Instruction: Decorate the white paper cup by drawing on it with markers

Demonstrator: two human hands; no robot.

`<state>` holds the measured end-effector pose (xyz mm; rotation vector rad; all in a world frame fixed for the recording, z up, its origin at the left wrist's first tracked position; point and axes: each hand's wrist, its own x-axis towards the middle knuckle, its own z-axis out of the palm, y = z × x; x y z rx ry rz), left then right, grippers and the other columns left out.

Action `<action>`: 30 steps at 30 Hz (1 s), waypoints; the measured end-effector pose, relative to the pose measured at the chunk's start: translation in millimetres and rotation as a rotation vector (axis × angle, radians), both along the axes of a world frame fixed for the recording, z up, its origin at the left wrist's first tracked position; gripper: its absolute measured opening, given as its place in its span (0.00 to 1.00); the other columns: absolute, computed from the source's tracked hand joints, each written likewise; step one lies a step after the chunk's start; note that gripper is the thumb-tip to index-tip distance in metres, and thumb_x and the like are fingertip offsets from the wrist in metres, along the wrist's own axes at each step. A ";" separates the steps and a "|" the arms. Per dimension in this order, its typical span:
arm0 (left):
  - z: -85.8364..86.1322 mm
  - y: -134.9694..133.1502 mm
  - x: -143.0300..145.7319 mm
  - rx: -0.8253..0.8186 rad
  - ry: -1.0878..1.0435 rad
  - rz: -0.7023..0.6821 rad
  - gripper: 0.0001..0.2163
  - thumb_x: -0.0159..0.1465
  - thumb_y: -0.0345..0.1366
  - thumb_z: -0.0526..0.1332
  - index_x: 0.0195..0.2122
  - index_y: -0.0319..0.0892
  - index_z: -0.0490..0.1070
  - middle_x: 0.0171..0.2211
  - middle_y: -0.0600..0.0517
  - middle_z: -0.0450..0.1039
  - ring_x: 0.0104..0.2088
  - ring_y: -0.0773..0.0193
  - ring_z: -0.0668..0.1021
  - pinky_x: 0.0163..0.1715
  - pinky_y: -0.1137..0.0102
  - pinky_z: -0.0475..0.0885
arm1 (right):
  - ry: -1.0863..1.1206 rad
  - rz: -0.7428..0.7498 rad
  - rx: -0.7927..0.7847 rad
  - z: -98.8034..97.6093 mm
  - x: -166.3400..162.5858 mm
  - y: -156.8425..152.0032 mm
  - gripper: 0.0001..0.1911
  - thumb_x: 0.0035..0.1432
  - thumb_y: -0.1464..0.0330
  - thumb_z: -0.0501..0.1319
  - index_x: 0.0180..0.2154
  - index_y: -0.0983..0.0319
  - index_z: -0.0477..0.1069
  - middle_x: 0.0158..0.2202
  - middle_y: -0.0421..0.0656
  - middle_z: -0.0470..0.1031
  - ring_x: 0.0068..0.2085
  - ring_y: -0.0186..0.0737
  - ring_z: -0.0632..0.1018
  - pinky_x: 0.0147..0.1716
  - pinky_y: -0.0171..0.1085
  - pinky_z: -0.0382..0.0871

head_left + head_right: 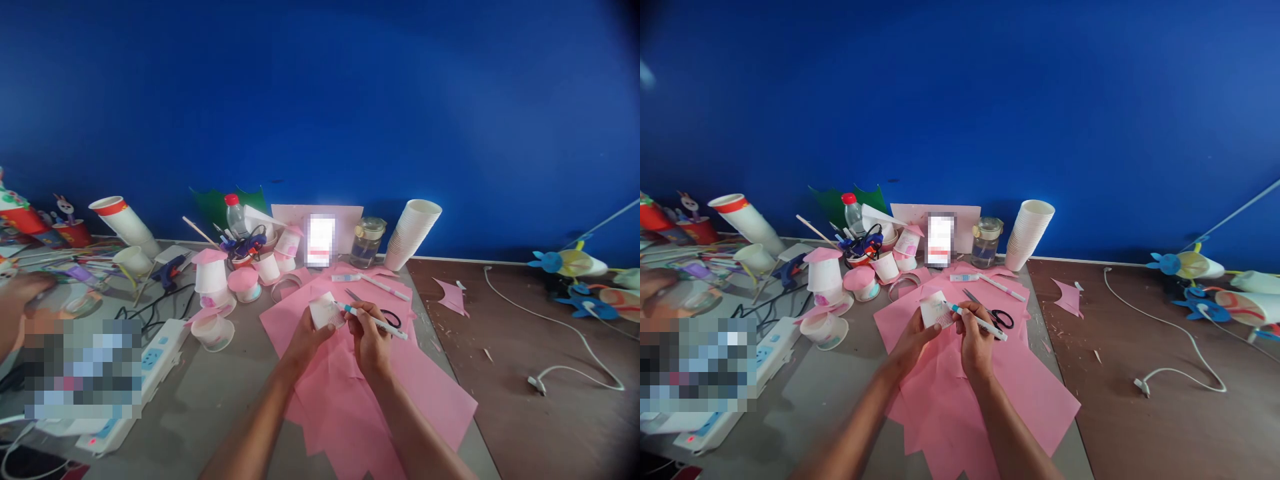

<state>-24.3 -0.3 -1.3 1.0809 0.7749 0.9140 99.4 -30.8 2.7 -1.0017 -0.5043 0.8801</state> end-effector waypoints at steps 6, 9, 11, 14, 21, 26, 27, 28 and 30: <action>-0.9 -0.8 -0.4 0.015 -0.007 -0.011 0.20 0.57 0.41 0.69 0.49 0.41 0.70 0.47 0.46 0.75 0.50 0.53 0.74 0.53 0.60 0.66 | -0.001 -0.001 -0.008 1.7 -0.1 -0.5 0.07 0.49 0.63 0.63 0.28 0.61 0.73 0.21 0.38 0.71 0.21 0.30 0.64 0.23 0.33 0.58; 0.4 -1.1 0.2 0.010 0.002 -0.002 0.21 0.56 0.42 0.69 0.48 0.40 0.70 0.47 0.45 0.75 0.50 0.52 0.74 0.52 0.60 0.67 | -0.024 0.006 -0.004 2.5 -0.1 -0.6 0.08 0.49 0.62 0.63 0.28 0.61 0.72 0.21 0.38 0.71 0.21 0.30 0.64 0.22 0.33 0.58; 1.0 -1.1 0.4 -0.005 0.013 0.003 0.21 0.55 0.42 0.70 0.48 0.40 0.70 0.46 0.45 0.76 0.50 0.52 0.74 0.52 0.60 0.67 | -0.033 0.006 -0.006 2.3 -0.1 -0.5 0.08 0.49 0.62 0.63 0.28 0.61 0.72 0.21 0.38 0.71 0.21 0.30 0.64 0.22 0.33 0.58; 2.6 -1.2 0.2 -0.022 0.016 0.015 0.22 0.54 0.42 0.71 0.48 0.41 0.70 0.46 0.46 0.76 0.50 0.52 0.74 0.52 0.60 0.67 | -0.029 0.002 -0.005 1.1 -0.4 -0.1 0.08 0.49 0.62 0.63 0.28 0.60 0.72 0.21 0.37 0.71 0.21 0.30 0.64 0.22 0.33 0.58; 3.2 -0.8 0.3 -0.004 -0.003 -0.007 0.21 0.55 0.41 0.70 0.48 0.41 0.70 0.46 0.47 0.76 0.49 0.52 0.75 0.51 0.60 0.67 | -0.030 0.000 -0.004 -1.5 -0.2 0.8 0.06 0.50 0.64 0.63 0.28 0.60 0.73 0.22 0.37 0.71 0.21 0.30 0.64 0.22 0.33 0.58; 2.9 -0.8 0.8 -0.016 0.009 0.004 0.21 0.54 0.41 0.70 0.47 0.42 0.70 0.46 0.47 0.76 0.49 0.52 0.75 0.51 0.61 0.67 | -0.028 -0.001 -0.009 -0.6 0.0 0.8 0.06 0.50 0.64 0.63 0.28 0.60 0.73 0.22 0.37 0.71 0.21 0.30 0.64 0.22 0.33 0.58; 3.2 -0.9 0.8 -0.014 0.004 0.001 0.21 0.55 0.41 0.70 0.47 0.42 0.70 0.46 0.47 0.76 0.49 0.52 0.75 0.51 0.61 0.67 | -0.024 0.001 -0.011 -0.4 0.1 0.7 0.06 0.50 0.64 0.63 0.28 0.60 0.73 0.22 0.37 0.71 0.21 0.30 0.64 0.22 0.33 0.58; 3.3 -0.9 0.7 -0.008 -0.004 -0.005 0.21 0.55 0.41 0.70 0.48 0.42 0.70 0.46 0.47 0.76 0.49 0.52 0.75 0.51 0.61 0.67 | -0.020 0.002 -0.013 -0.4 0.2 0.6 0.06 0.50 0.64 0.63 0.28 0.60 0.73 0.22 0.37 0.71 0.21 0.30 0.64 0.22 0.33 0.58; 2.8 -0.7 0.5 0.003 -0.012 -0.017 0.21 0.55 0.41 0.70 0.48 0.41 0.70 0.46 0.47 0.76 0.49 0.52 0.75 0.51 0.61 0.67 | -0.017 0.002 -0.017 -0.2 0.5 0.4 0.06 0.50 0.64 0.63 0.28 0.60 0.73 0.22 0.37 0.72 0.21 0.30 0.64 0.22 0.33 0.58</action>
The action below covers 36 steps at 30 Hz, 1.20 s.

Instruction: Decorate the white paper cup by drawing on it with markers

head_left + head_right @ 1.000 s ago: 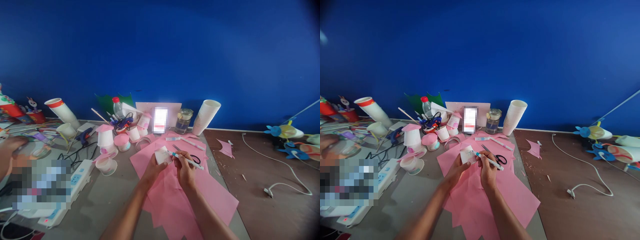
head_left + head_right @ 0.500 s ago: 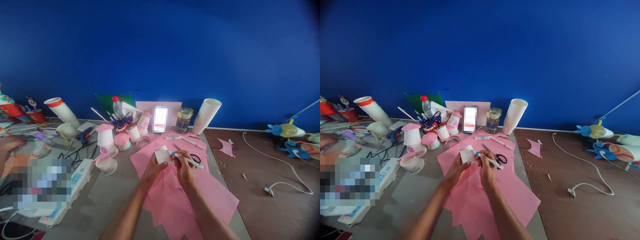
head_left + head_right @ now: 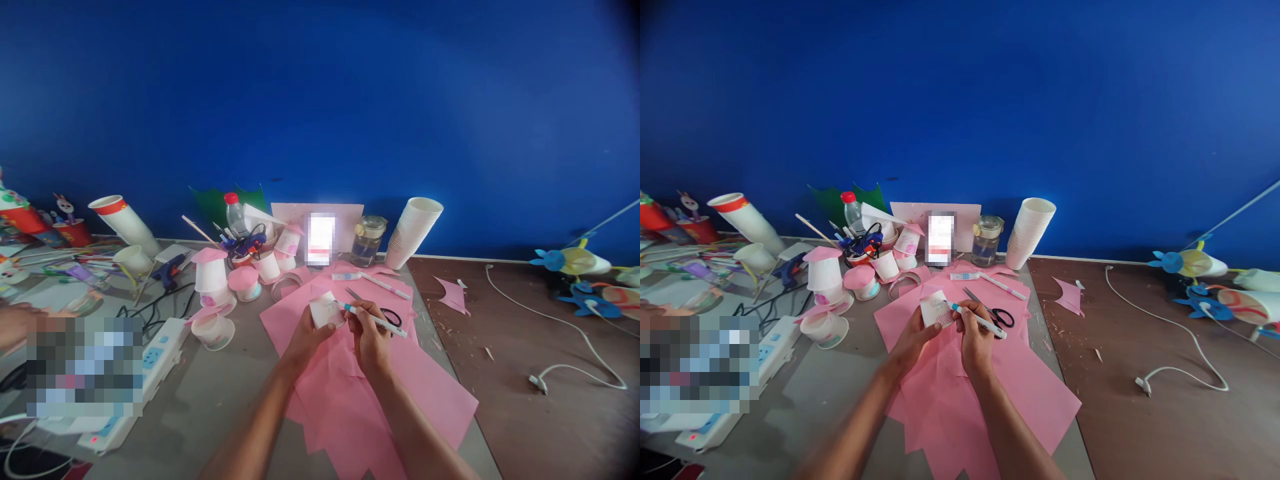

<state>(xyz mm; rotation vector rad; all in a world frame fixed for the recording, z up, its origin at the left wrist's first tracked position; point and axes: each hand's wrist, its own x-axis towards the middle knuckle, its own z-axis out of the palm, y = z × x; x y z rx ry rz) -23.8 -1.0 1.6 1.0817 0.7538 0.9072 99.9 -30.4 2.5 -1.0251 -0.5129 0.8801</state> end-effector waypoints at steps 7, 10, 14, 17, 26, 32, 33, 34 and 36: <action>-4.7 0.8 -0.1 -0.001 -0.006 0.009 0.21 0.56 0.41 0.70 0.48 0.41 0.70 0.46 0.46 0.76 0.48 0.53 0.75 0.51 0.61 0.68 | -0.015 0.006 0.004 -0.2 0.5 -0.2 0.07 0.48 0.64 0.62 0.26 0.61 0.73 0.20 0.38 0.71 0.20 0.31 0.64 0.21 0.33 0.57; -3.1 0.6 0.1 -0.009 -0.010 0.017 0.20 0.55 0.40 0.70 0.47 0.41 0.70 0.45 0.47 0.76 0.48 0.53 0.75 0.51 0.61 0.67 | -0.018 0.004 0.014 -0.7 0.4 0.1 0.07 0.48 0.63 0.62 0.26 0.60 0.73 0.20 0.38 0.71 0.20 0.31 0.64 0.21 0.33 0.57; 0.3 -0.2 0.1 -0.027 -0.021 0.006 0.20 0.55 0.40 0.70 0.47 0.42 0.70 0.45 0.48 0.76 0.49 0.52 0.75 0.52 0.60 0.66 | -0.012 -0.005 0.006 -1.2 0.7 0.6 0.07 0.49 0.64 0.62 0.26 0.60 0.72 0.21 0.38 0.71 0.21 0.31 0.64 0.21 0.33 0.57; 0.9 -0.8 -0.4 -0.036 -0.013 0.007 0.21 0.55 0.40 0.70 0.48 0.42 0.69 0.46 0.47 0.76 0.49 0.53 0.75 0.52 0.60 0.66 | -0.019 -0.006 0.004 -1.8 1.1 0.6 0.07 0.49 0.64 0.63 0.27 0.60 0.72 0.21 0.38 0.71 0.21 0.31 0.65 0.22 0.33 0.58; -1.3 -0.2 -0.8 -0.031 -0.012 0.006 0.20 0.56 0.40 0.70 0.47 0.42 0.70 0.44 0.49 0.75 0.49 0.55 0.74 0.51 0.63 0.67 | -0.011 -0.001 0.006 -2.5 1.2 -0.1 0.06 0.48 0.64 0.62 0.26 0.61 0.72 0.20 0.37 0.71 0.21 0.30 0.64 0.21 0.33 0.57; -5.9 0.5 -1.3 -0.042 -0.008 0.018 0.23 0.55 0.40 0.71 0.50 0.41 0.69 0.46 0.46 0.75 0.50 0.52 0.73 0.52 0.61 0.66 | -0.028 -0.001 0.001 -4.0 1.9 -0.1 0.06 0.49 0.65 0.61 0.26 0.61 0.72 0.21 0.37 0.71 0.21 0.30 0.64 0.22 0.33 0.57; -6.9 0.7 -1.4 -0.037 -0.010 0.013 0.23 0.55 0.40 0.70 0.50 0.41 0.68 0.47 0.46 0.75 0.51 0.52 0.73 0.52 0.61 0.67 | -0.031 -0.003 -0.001 -4.2 2.0 0.1 0.06 0.49 0.65 0.61 0.26 0.61 0.72 0.21 0.37 0.71 0.21 0.31 0.65 0.22 0.33 0.57; -7.9 1.1 -1.5 -0.034 -0.014 0.009 0.23 0.55 0.40 0.70 0.50 0.41 0.68 0.47 0.46 0.74 0.51 0.52 0.73 0.52 0.61 0.67 | -0.033 -0.005 -0.002 -4.4 2.1 0.3 0.06 0.49 0.65 0.61 0.27 0.61 0.72 0.21 0.37 0.71 0.21 0.31 0.65 0.22 0.33 0.57; -9.7 2.1 -1.5 -0.029 -0.021 0.004 0.23 0.55 0.40 0.70 0.50 0.41 0.68 0.47 0.45 0.75 0.51 0.51 0.73 0.52 0.60 0.67 | -0.034 -0.004 -0.004 -4.7 2.3 0.6 0.06 0.50 0.65 0.61 0.26 0.61 0.72 0.21 0.37 0.71 0.21 0.30 0.64 0.22 0.33 0.57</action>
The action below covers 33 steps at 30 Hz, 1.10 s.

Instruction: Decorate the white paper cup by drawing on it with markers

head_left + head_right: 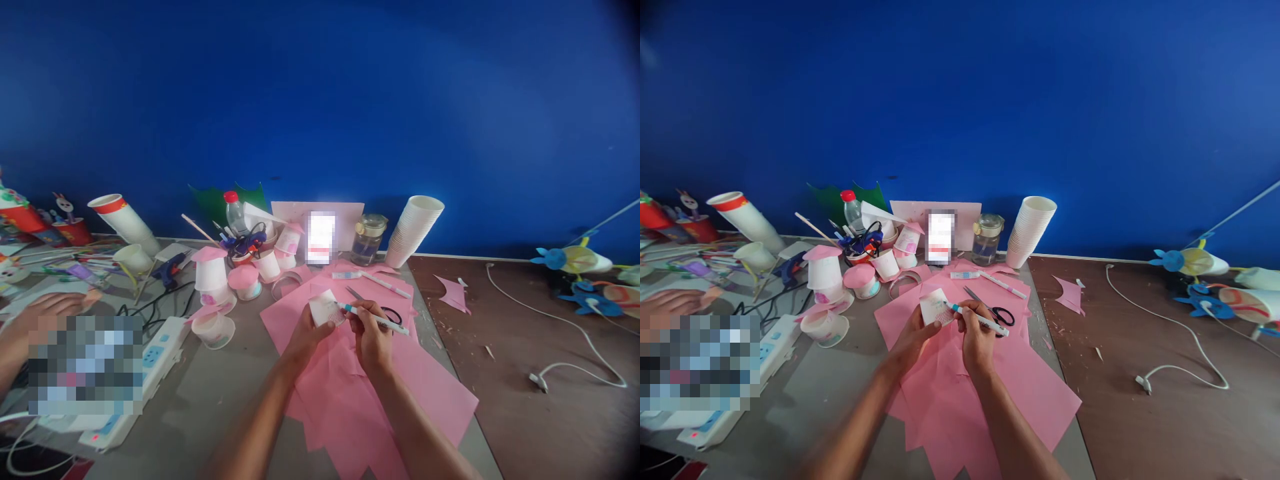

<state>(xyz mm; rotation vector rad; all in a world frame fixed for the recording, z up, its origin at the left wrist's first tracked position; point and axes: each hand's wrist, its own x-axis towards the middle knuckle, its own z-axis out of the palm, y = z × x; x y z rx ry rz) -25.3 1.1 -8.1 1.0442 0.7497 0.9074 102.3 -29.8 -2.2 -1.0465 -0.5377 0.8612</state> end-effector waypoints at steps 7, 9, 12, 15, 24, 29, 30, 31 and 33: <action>0.4 1.1 0.6 0.003 0.005 0.017 0.22 0.55 0.40 0.71 0.49 0.41 0.69 0.46 0.46 0.75 0.50 0.52 0.73 0.51 0.61 0.67 | 0.006 0.038 0.015 0.4 0.5 -0.9 0.06 0.49 0.65 0.61 0.26 0.61 0.72 0.20 0.37 0.70 0.20 0.30 0.64 0.21 0.33 0.56; 1.8 0.7 0.8 0.001 0.003 0.013 0.22 0.55 0.40 0.71 0.49 0.41 0.69 0.46 0.47 0.75 0.49 0.53 0.74 0.50 0.61 0.67 | 0.024 0.029 0.025 1.3 0.4 -0.6 0.06 0.49 0.65 0.61 0.26 0.61 0.71 0.20 0.37 0.70 0.20 0.30 0.64 0.20 0.33 0.56; 4.0 0.3 1.6 0.003 -0.007 0.007 0.21 0.55 0.40 0.71 0.48 0.41 0.70 0.45 0.47 0.75 0.49 0.53 0.74 0.51 0.62 0.67 | 0.045 0.014 0.031 3.9 0.2 0.3 0.07 0.49 0.64 0.61 0.26 0.61 0.71 0.20 0.37 0.71 0.19 0.29 0.62 0.20 0.33 0.55; 5.2 0.2 2.3 0.006 -0.033 -0.002 0.21 0.55 0.40 0.70 0.48 0.41 0.70 0.46 0.46 0.75 0.49 0.53 0.74 0.51 0.61 0.66 | 0.070 0.014 0.027 6.4 0.1 0.5 0.07 0.48 0.64 0.62 0.25 0.61 0.71 0.20 0.38 0.70 0.19 0.29 0.62 0.20 0.33 0.55; 3.3 0.1 1.5 -0.026 -0.013 0.015 0.23 0.54 0.40 0.71 0.49 0.41 0.70 0.47 0.46 0.75 0.51 0.52 0.74 0.53 0.59 0.65 | 0.084 0.003 0.034 7.7 -0.2 0.0 0.08 0.47 0.63 0.63 0.26 0.61 0.72 0.19 0.38 0.71 0.19 0.29 0.63 0.20 0.32 0.55; 1.8 0.4 1.6 -0.020 -0.051 -0.016 0.23 0.55 0.39 0.70 0.51 0.42 0.69 0.49 0.45 0.75 0.52 0.51 0.74 0.54 0.58 0.65 | 0.057 -0.005 0.054 6.0 -1.1 0.0 0.08 0.50 0.62 0.62 0.27 0.61 0.72 0.21 0.38 0.71 0.19 0.29 0.62 0.21 0.33 0.56; 1.2 0.6 1.5 -0.022 -0.046 -0.015 0.23 0.55 0.39 0.70 0.51 0.42 0.69 0.49 0.44 0.75 0.52 0.50 0.74 0.54 0.58 0.65 | 0.047 -0.008 0.055 4.8 -1.1 0.0 0.08 0.51 0.62 0.62 0.28 0.61 0.72 0.21 0.38 0.72 0.20 0.29 0.62 0.21 0.33 0.56; 0.5 0.7 1.6 -0.024 -0.041 -0.009 0.24 0.55 0.40 0.71 0.51 0.41 0.69 0.49 0.44 0.75 0.52 0.50 0.74 0.54 0.58 0.65 | 0.036 -0.007 0.058 3.4 -1.0 -0.1 0.08 0.52 0.62 0.62 0.30 0.60 0.73 0.22 0.38 0.72 0.20 0.29 0.63 0.22 0.33 0.57; -0.5 1.0 1.6 -0.026 -0.035 0.004 0.25 0.54 0.40 0.71 0.51 0.41 0.69 0.49 0.44 0.75 0.52 0.49 0.74 0.54 0.57 0.66 | 0.010 0.008 0.071 -0.1 -0.4 -0.3 0.09 0.53 0.62 0.62 0.34 0.60 0.74 0.23 0.39 0.73 0.21 0.30 0.64 0.23 0.34 0.58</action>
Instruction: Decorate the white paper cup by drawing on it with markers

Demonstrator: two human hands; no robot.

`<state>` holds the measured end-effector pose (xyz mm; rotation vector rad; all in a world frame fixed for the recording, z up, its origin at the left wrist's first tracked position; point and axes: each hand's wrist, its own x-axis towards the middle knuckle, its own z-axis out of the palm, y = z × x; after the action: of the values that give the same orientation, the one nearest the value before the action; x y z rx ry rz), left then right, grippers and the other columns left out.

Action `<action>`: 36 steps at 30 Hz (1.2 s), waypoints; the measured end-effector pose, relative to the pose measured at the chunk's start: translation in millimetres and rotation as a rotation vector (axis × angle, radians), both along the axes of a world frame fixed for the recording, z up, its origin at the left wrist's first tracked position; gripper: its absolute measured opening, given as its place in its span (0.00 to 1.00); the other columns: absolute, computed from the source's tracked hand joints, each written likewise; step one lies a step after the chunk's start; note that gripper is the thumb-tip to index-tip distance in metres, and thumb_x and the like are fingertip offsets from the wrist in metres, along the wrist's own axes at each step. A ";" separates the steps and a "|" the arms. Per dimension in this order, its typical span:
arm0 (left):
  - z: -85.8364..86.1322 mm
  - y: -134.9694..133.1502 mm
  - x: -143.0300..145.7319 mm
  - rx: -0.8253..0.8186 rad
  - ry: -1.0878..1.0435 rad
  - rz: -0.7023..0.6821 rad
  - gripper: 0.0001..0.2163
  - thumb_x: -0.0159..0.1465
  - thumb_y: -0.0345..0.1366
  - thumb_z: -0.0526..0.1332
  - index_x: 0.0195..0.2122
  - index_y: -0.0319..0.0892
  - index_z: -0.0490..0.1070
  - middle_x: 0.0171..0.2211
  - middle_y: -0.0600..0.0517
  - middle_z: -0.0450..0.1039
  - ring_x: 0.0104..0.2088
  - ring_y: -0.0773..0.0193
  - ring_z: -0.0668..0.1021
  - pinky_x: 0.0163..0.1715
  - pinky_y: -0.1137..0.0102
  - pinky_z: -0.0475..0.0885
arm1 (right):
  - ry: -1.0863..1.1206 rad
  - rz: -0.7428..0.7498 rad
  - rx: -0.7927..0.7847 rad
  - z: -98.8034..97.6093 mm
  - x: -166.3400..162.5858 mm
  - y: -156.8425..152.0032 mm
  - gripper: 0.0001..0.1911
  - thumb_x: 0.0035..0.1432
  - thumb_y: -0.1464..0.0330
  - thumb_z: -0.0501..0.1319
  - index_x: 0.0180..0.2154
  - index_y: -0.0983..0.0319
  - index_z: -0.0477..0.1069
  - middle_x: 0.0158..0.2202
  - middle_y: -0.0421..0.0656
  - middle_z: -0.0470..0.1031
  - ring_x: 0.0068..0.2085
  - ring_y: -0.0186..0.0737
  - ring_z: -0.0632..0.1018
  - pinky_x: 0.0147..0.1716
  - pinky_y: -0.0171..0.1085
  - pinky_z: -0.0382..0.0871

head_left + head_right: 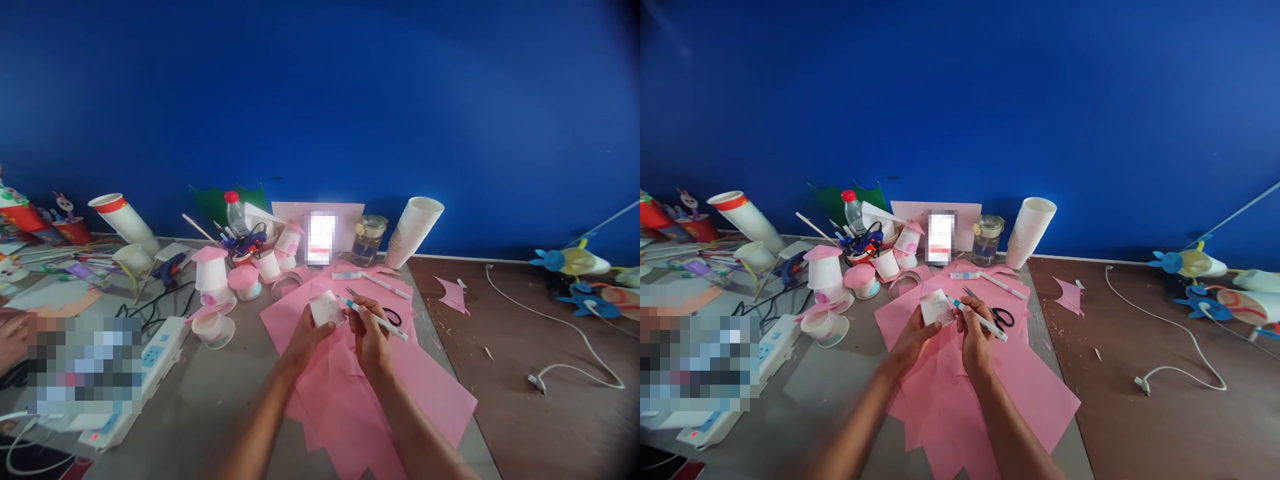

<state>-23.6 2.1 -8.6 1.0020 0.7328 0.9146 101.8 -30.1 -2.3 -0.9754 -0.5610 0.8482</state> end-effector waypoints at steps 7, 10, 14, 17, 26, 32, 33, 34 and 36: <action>0.4 0.0 1.0 0.017 -0.012 0.000 0.22 0.55 0.39 0.71 0.49 0.41 0.70 0.46 0.46 0.75 0.49 0.52 0.74 0.52 0.61 0.66 | -0.088 0.079 0.024 -9.8 2.9 -2.1 0.09 0.53 0.65 0.63 0.37 0.60 0.73 0.27 0.39 0.72 0.24 0.32 0.66 0.25 0.34 0.60; 0.0 0.1 1.4 -0.002 -0.019 0.001 0.23 0.55 0.38 0.71 0.50 0.41 0.69 0.46 0.47 0.75 0.49 0.53 0.74 0.52 0.61 0.66 | -0.111 0.070 0.011 -10.7 3.0 -2.5 0.08 0.52 0.65 0.63 0.37 0.59 0.73 0.28 0.38 0.72 0.25 0.32 0.66 0.25 0.34 0.60; 1.4 -0.2 1.6 0.010 -0.026 -0.009 0.22 0.55 0.39 0.71 0.49 0.42 0.70 0.46 0.47 0.75 0.49 0.54 0.74 0.52 0.61 0.66 | -0.121 0.071 0.009 -10.7 2.3 -2.3 0.08 0.52 0.66 0.63 0.36 0.59 0.73 0.28 0.38 0.71 0.25 0.32 0.65 0.25 0.34 0.60; 3.1 -0.5 1.7 0.002 -0.033 0.002 0.22 0.54 0.40 0.71 0.49 0.41 0.71 0.46 0.47 0.76 0.49 0.53 0.74 0.52 0.60 0.66 | -0.103 0.069 0.009 -10.3 1.9 -2.4 0.07 0.52 0.67 0.64 0.36 0.58 0.73 0.28 0.38 0.71 0.25 0.32 0.65 0.25 0.34 0.59; 1.4 -1.1 0.6 0.000 -0.008 0.015 0.22 0.55 0.39 0.71 0.49 0.42 0.71 0.47 0.46 0.75 0.51 0.51 0.74 0.53 0.59 0.66 | -0.089 0.046 0.001 -3.9 -1.2 -2.6 0.03 0.52 0.67 0.63 0.32 0.59 0.72 0.24 0.35 0.66 0.24 0.32 0.63 0.26 0.34 0.58; 5.1 -1.2 0.9 0.006 -0.011 0.008 0.20 0.55 0.39 0.71 0.47 0.42 0.71 0.44 0.48 0.76 0.49 0.53 0.74 0.51 0.61 0.67 | -0.112 0.022 -0.019 -6.0 -1.7 -3.0 0.04 0.51 0.66 0.62 0.31 0.59 0.71 0.24 0.36 0.67 0.23 0.31 0.64 0.23 0.34 0.58; 5.5 -1.3 0.9 0.003 -0.001 0.013 0.21 0.54 0.39 0.71 0.47 0.42 0.71 0.44 0.48 0.76 0.49 0.53 0.74 0.51 0.61 0.67 | -0.122 0.023 -0.021 -6.6 -1.7 -3.2 0.04 0.52 0.66 0.62 0.31 0.59 0.71 0.24 0.36 0.68 0.24 0.32 0.64 0.24 0.34 0.58; 5.7 -1.4 0.8 0.000 0.003 0.014 0.21 0.54 0.40 0.71 0.47 0.42 0.71 0.44 0.48 0.76 0.48 0.52 0.74 0.51 0.61 0.67 | -0.132 0.023 -0.023 -7.1 -1.6 -3.4 0.04 0.52 0.66 0.62 0.31 0.59 0.71 0.25 0.36 0.68 0.24 0.32 0.64 0.24 0.34 0.58; 5.8 -1.6 0.7 -0.001 0.001 0.011 0.20 0.53 0.40 0.71 0.46 0.41 0.71 0.43 0.48 0.75 0.48 0.52 0.74 0.50 0.61 0.67 | -0.142 0.026 -0.025 -7.6 -1.4 -3.8 0.03 0.52 0.67 0.62 0.31 0.59 0.71 0.26 0.36 0.69 0.24 0.31 0.64 0.23 0.34 0.58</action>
<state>-22.9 0.5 -2.8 0.9983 0.7408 0.9230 100.4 -33.9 -9.9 -1.0582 -0.6870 0.8151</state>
